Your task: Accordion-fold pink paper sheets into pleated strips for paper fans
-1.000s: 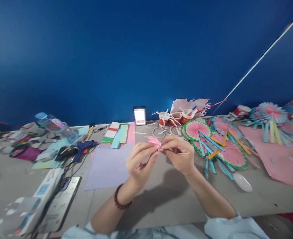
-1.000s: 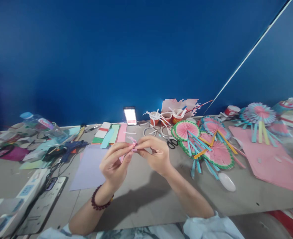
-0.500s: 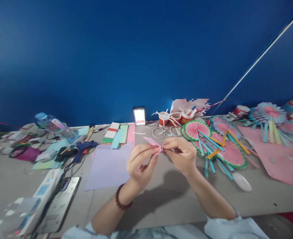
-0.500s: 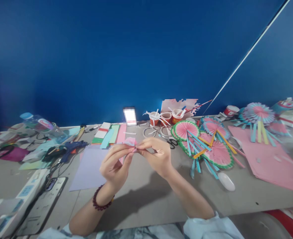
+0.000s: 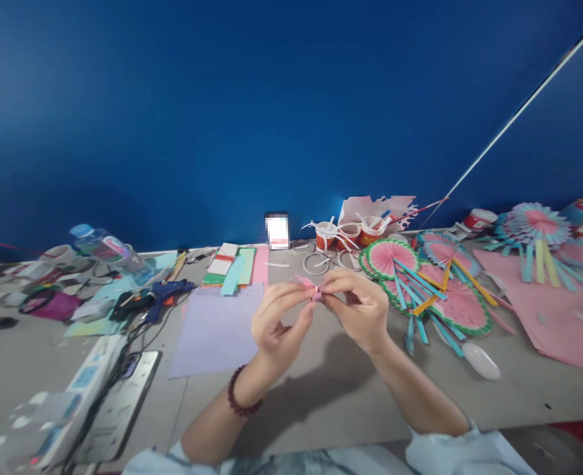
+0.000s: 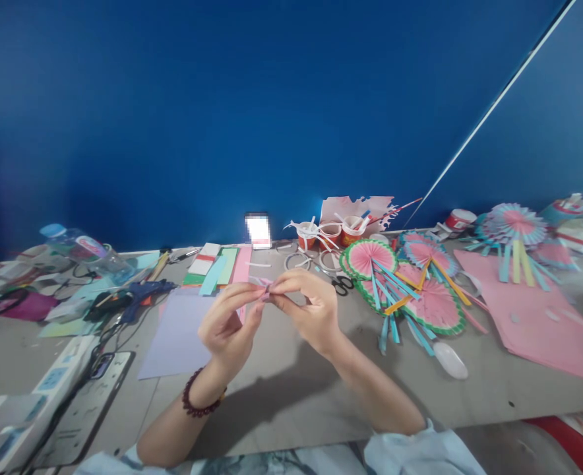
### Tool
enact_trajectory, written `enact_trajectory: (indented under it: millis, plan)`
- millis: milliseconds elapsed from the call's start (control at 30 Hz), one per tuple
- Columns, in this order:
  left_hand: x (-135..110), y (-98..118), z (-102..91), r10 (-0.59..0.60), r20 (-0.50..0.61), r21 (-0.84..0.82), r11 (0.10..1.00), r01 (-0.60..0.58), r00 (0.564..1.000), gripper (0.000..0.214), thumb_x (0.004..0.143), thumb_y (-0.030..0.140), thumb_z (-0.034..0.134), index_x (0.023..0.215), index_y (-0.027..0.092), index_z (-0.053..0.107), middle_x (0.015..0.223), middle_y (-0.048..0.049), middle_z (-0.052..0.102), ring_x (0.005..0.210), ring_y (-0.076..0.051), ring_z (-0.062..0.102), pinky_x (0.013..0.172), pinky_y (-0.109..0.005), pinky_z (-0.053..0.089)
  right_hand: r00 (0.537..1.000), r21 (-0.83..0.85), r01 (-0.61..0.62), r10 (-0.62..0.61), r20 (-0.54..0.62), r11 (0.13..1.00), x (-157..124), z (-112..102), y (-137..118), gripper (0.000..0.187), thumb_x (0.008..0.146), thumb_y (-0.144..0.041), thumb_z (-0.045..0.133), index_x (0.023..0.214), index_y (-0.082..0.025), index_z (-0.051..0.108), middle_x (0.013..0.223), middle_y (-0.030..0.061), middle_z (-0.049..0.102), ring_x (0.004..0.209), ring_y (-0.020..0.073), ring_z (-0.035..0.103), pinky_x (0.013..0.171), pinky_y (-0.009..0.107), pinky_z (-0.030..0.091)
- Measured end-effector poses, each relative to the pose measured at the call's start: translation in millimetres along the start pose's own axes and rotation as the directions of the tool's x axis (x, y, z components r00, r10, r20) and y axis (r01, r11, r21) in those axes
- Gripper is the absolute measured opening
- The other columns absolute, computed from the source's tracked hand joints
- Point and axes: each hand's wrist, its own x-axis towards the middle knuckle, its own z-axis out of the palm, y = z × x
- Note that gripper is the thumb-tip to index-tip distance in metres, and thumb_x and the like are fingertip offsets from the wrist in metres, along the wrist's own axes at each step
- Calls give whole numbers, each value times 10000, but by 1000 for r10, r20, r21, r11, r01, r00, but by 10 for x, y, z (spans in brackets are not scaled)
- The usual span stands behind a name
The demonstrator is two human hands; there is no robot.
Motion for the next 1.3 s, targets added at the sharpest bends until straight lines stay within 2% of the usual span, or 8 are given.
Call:
enact_trajectory:
  millis: [233, 333, 533, 800, 1000, 1133, 1300]
  plan:
    - [-40, 2, 17, -120, 26, -72, 990, 122, 992, 344, 785, 93, 662, 1100, 229, 652, 912, -45, 653, 849, -156, 608, 755, -295, 506, 1000, -29, -2, 2, -24, 1000, -19, -10, -7, 105, 722, -157, 734, 774, -237, 690, 758, 28, 696, 727, 169, 649, 673, 296, 535]
    - [-38, 8, 23, -137, 28, -97, 985, 140, 990, 342, 787, 75, 653, 1085, 242, 662, 911, -38, 632, 848, -146, 600, 751, -278, 504, 999, -50, -7, 6, -34, 999, -10, 1, -27, 106, 728, -148, 726, 772, -235, 684, 755, 22, 693, 730, 161, 648, 672, 282, 536]
    - [-6, 39, 21, -124, 24, -117, 985, 126, 992, 292, 788, 59, 643, 1019, 232, 680, 931, -39, 638, 876, -152, 607, 792, -301, 507, 1000, -128, 19, -20, -9, 992, 7, -8, -55, 78, 775, -184, 683, 831, -236, 703, 798, 33, 710, 758, 166, 660, 685, 290, 546]
    - [21, 40, 0, -58, 31, -67, 996, 60, 998, 295, 776, 43, 652, 1009, 223, 675, 900, -39, 680, 844, -162, 629, 762, -314, 512, 996, -155, 82, -85, -14, 984, 11, -11, -67, 131, 757, -129, 689, 812, -244, 720, 808, 30, 712, 754, 163, 665, 677, 287, 550]
    - [27, 43, 11, -46, -10, -67, 997, 45, 999, 281, 761, 35, 664, 984, 208, 663, 860, -33, 690, 812, -162, 635, 750, -320, 509, 997, -105, 77, -78, -4, 991, 2, -8, -54, 168, 746, -104, 692, 828, -248, 721, 822, 25, 711, 781, 164, 664, 704, 291, 543]
    - [34, 53, 9, -39, 5, -63, 997, 39, 999, 255, 761, 34, 665, 955, 198, 665, 838, -27, 675, 808, -155, 627, 742, -307, 509, 998, -86, 57, -57, 4, 995, 9, -9, -53, 141, 757, -123, 684, 815, -247, 720, 810, 26, 707, 782, 166, 662, 708, 296, 539]
    - [25, 55, 1, -37, -21, -1, 999, 37, 999, 259, 764, 46, 670, 955, 221, 675, 900, -22, 615, 826, -130, 596, 736, -273, 514, 999, -12, 32, -31, 21, 999, 33, -6, -48, 141, 751, -125, 689, 808, -250, 719, 803, 28, 693, 780, 167, 648, 698, 299, 530]
